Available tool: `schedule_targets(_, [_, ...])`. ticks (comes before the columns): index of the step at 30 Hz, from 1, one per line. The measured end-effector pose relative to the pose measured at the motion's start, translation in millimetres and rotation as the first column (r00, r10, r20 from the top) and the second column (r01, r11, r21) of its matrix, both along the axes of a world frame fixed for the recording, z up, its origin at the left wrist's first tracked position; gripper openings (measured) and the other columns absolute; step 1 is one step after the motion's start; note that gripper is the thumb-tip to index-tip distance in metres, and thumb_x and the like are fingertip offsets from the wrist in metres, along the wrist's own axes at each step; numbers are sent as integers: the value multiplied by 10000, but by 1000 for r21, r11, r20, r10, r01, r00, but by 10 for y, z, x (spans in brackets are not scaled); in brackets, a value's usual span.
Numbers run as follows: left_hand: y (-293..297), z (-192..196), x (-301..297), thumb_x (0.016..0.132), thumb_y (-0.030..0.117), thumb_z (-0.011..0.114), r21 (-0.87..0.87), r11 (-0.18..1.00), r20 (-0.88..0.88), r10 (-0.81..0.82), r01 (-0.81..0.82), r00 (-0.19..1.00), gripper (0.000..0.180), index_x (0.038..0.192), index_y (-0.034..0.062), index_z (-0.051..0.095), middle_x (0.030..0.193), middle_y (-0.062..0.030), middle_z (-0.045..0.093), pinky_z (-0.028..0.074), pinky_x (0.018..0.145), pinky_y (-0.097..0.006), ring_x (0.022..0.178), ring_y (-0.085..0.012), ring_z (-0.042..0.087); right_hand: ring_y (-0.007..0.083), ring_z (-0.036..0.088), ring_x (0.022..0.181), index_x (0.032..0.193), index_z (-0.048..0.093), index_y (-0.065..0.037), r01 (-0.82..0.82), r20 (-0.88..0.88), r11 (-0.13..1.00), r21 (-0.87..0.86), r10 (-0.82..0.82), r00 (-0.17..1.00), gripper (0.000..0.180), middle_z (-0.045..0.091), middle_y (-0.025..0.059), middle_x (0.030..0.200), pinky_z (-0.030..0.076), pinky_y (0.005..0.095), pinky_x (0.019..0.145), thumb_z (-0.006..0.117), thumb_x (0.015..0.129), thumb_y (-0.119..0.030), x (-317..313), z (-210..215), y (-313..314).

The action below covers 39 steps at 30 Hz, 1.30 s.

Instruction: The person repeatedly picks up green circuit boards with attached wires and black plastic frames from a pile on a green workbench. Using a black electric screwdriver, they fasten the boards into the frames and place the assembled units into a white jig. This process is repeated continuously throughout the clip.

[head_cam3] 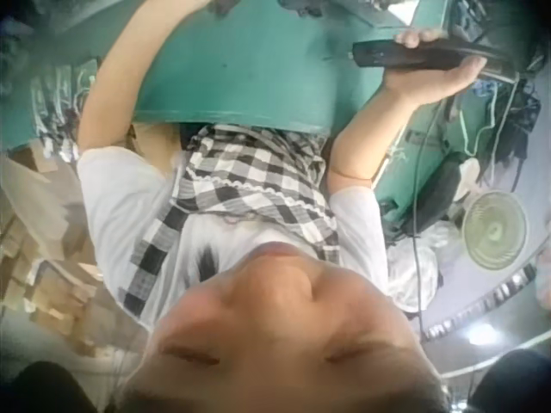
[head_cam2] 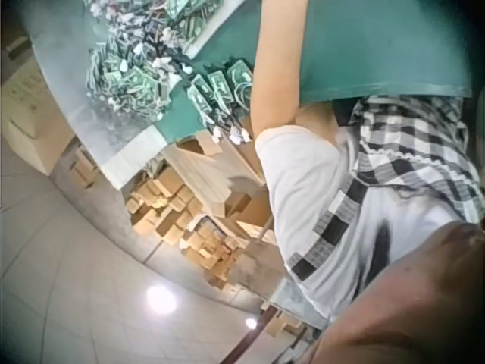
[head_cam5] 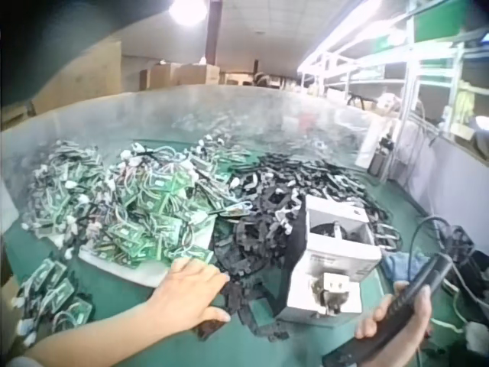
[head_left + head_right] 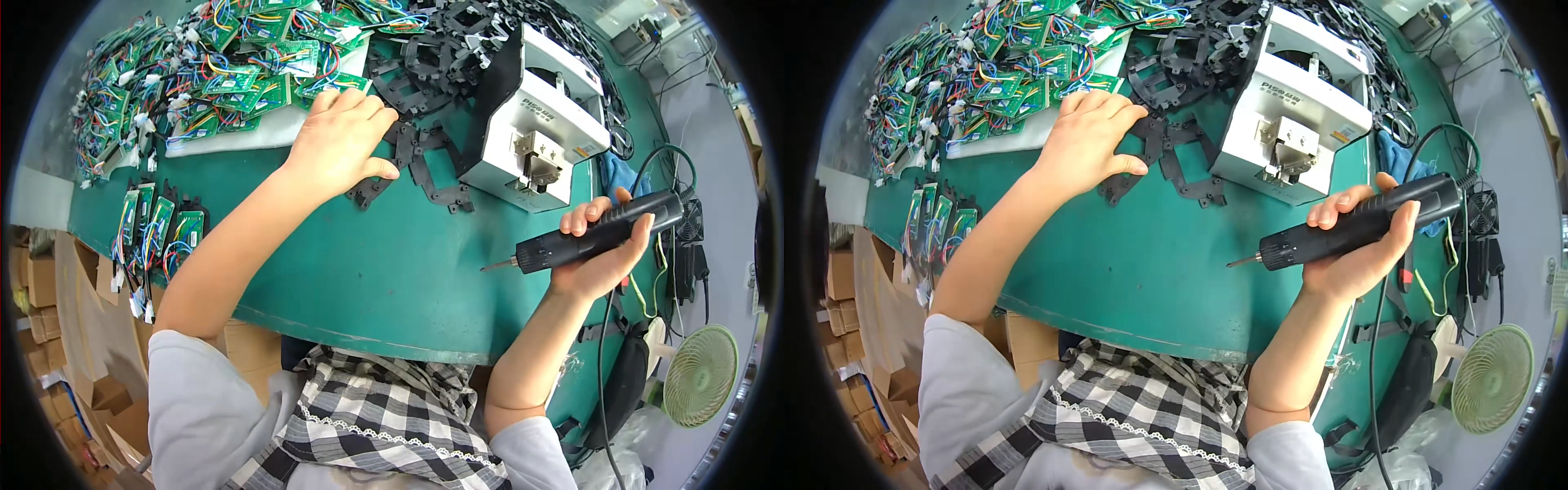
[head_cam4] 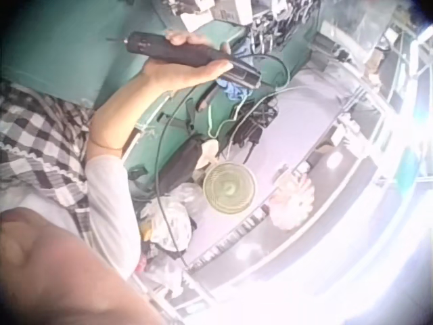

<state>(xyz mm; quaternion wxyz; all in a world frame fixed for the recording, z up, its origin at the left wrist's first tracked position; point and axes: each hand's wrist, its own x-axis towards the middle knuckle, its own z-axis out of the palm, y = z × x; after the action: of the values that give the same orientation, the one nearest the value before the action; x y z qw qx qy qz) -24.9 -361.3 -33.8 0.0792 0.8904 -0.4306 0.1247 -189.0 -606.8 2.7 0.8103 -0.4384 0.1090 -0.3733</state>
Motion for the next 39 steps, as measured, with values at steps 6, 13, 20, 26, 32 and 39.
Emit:
schedule_targets(6, [-120,-106,58,754,236,727,-537,816,248,-91,215,964,221,889,102,613,824,-26,582,473,709,-363,772,-248,591,194,492,520,1147,520,-57,-55,71,998,-8,55,996,496,529,96,706,422,349,498,462,940,-504,-29,23,-31])
schedule_targets(13, [-337,-71,-846,875,300,634,-373,893,-516,-426,253,743,292,1067,80,625,900,-97,597,501,713,-386,824,-285,614,199,493,519,1141,514,-51,-41,101,999,5,40,994,488,532,103,705,424,349,494,464,942,-493,-23,30,-88])
schedule_targets(20, [94,382,104,761,207,708,-75,994,-141,66,-78,988,347,1082,101,627,1024,-74,637,472,844,-407,976,-283,596,207,503,534,1146,514,-53,1,84,1000,-19,1,996,490,537,108,705,432,355,510,462,944,-497,-23,9,-53])
schedule_targets(26, [316,385,687,747,151,721,95,992,-164,103,-88,981,377,1090,109,570,1074,-82,612,427,918,-395,1040,-283,574,202,515,514,1137,511,-79,-40,93,999,-15,41,995,446,538,90,683,455,367,508,460,949,-480,2,-17,-25])
schedule_targets(32, [286,356,631,699,249,764,76,997,16,24,-25,1000,360,931,99,533,862,-29,586,389,807,-372,883,-241,563,194,521,503,1111,499,-74,23,78,1000,-13,-21,997,440,528,83,657,467,359,501,488,934,-476,0,7,-47])
schedule_targets(39, [251,358,191,795,316,735,-624,751,-409,-78,-216,909,305,945,101,579,885,-2,624,425,811,-326,835,-166,576,202,515,530,1116,477,-63,164,75,951,-262,-149,986,474,537,89,681,443,364,525,477,931,-499,34,144,-124])
